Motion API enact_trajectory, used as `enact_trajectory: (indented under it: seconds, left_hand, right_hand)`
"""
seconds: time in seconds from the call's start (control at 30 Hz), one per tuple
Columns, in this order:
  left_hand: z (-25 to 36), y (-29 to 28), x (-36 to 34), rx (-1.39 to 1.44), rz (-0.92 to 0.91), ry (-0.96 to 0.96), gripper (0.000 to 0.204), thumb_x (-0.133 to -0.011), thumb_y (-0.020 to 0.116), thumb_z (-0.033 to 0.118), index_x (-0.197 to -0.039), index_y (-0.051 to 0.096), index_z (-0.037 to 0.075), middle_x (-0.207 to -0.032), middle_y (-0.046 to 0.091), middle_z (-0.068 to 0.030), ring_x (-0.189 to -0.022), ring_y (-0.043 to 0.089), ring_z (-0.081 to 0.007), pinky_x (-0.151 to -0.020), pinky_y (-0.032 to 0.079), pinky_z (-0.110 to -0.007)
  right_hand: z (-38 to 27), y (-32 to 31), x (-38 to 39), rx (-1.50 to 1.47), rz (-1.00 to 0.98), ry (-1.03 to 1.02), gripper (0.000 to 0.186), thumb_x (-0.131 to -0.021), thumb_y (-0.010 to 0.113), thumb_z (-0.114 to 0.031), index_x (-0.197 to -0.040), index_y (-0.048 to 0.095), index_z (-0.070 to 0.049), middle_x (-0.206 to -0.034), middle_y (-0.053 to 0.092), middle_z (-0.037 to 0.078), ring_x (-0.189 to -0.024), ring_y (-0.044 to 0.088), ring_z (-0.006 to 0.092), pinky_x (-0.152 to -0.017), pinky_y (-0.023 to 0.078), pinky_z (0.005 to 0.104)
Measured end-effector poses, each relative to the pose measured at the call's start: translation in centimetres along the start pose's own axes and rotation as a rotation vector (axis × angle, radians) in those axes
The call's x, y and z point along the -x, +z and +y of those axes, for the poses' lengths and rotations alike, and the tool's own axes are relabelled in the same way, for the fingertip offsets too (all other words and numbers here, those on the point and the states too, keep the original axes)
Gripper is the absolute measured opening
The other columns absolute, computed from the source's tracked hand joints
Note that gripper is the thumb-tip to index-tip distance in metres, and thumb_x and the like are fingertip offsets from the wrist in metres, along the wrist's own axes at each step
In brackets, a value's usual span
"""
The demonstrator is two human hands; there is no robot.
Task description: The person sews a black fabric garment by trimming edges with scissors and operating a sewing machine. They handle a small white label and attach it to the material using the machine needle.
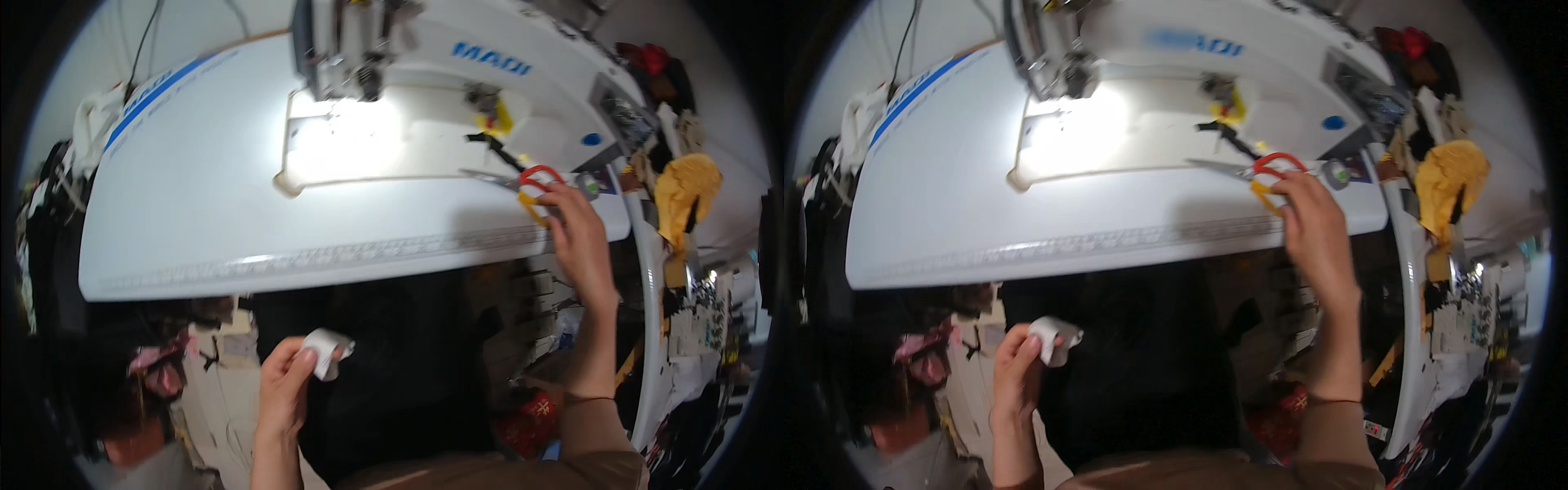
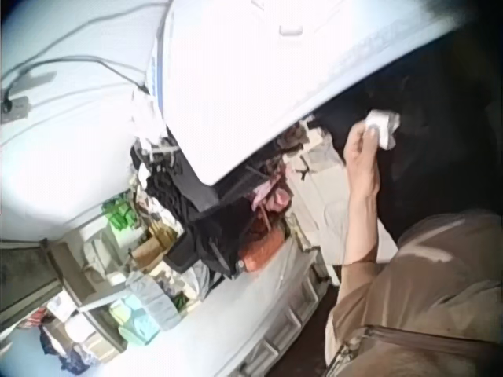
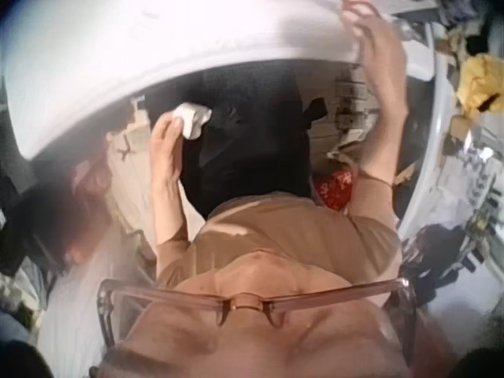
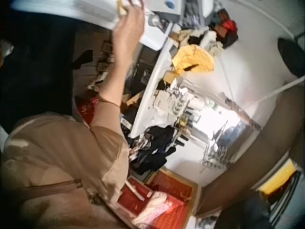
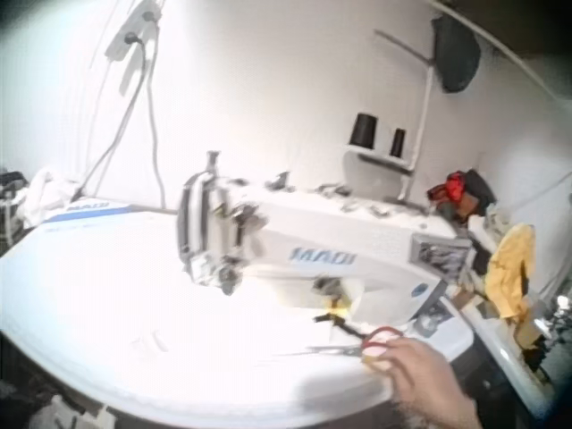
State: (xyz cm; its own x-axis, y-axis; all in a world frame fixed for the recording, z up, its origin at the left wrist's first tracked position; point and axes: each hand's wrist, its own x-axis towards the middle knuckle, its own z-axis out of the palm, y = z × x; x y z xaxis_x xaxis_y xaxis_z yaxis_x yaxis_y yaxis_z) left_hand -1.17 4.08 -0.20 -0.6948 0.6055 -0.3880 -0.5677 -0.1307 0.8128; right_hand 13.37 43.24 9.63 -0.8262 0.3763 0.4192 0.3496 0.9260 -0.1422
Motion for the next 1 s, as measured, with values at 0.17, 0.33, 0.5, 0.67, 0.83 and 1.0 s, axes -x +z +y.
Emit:
enact_trajectory:
  seconds: [0.17,0.33,0.5,0.67,0.83,1.0]
  left_hand:
    - [-0.3,1.6,-1.5,-0.025,-0.139,-0.011,0.023,-0.104,0.064,0.01,-0.124,0.069,0.0,-0.119,0.076,-0.0121,-0.105,0.069,-0.0139,-0.094,0.051,-0.029]
    - [-0.4,1.5,-1.3,-0.031,-0.117,-0.048,0.024,-0.103,0.065,0.009,-0.125,0.069,0.001,-0.122,0.075,-0.0093,-0.105,0.067,-0.01,-0.092,0.051,-0.026]
    - [-0.8,1.5,-1.6,-0.007,-0.115,-0.103,0.027,-0.103,0.066,0.011,-0.128,0.068,0.002,-0.122,0.075,-0.0089,-0.097,0.065,-0.0081,-0.088,0.051,-0.025]
    - [-1.6,1.3,-1.8,-0.023,-0.075,-0.057,0.031,-0.102,0.068,0.009,-0.132,0.065,0.002,-0.119,0.074,-0.0074,-0.093,0.063,-0.0082,-0.085,0.052,-0.026]
    - [-2.4,-0.4,-1.6,0.018,-0.058,-0.064,0.039,-0.095,0.073,0.006,-0.134,0.064,0.003,-0.11,0.072,-0.0057,-0.096,0.066,-0.0139,-0.083,0.054,-0.031]
    - [-1.4,0.6,-1.9,0.011,-0.089,-0.084,0.041,-0.095,0.073,0.005,-0.135,0.063,0.002,-0.111,0.072,-0.0062,-0.094,0.066,-0.0137,-0.082,0.054,-0.031]
  right_hand:
    - [1.8,0.9,-0.5,0.099,-0.115,-0.02,0.027,-0.085,0.067,0.007,-0.11,0.064,-0.002,-0.117,0.066,0.018,-0.11,0.063,0.0392,-0.095,0.051,0.0465]
    - [2.4,0.5,-2.3,0.059,-0.172,-0.099,0.022,-0.084,0.067,0.007,-0.102,0.06,-0.002,-0.108,0.061,0.014,-0.1,0.063,0.037,-0.087,0.052,0.0422]
    - [2.3,-0.9,-1.4,0.105,-0.046,-0.079,0.035,-0.079,0.074,0.004,-0.107,0.056,-0.003,-0.111,0.058,0.013,-0.096,0.066,0.0309,-0.081,0.054,0.0405]
    - [-2.4,-2.8,2.8,-0.221,0.012,-0.196,0.054,-0.071,0.093,-0.015,-0.109,0.056,-0.005,-0.105,0.059,0.011,-0.087,0.063,0.0229,-0.074,0.053,0.0347]
    - [-8.1,0.3,7.1,-0.79,-1.099,-0.027,0.056,-0.081,0.089,-0.044,-0.109,0.06,-0.004,-0.102,0.057,0.01,-0.087,0.06,0.0203,-0.072,0.051,0.032]
    - [-8.8,5.6,10.8,-1.169,-1.436,0.19,0.038,-0.099,0.072,-0.039,-0.111,0.06,-0.005,-0.104,0.057,0.008,-0.088,0.06,0.0159,-0.071,0.052,0.0284]
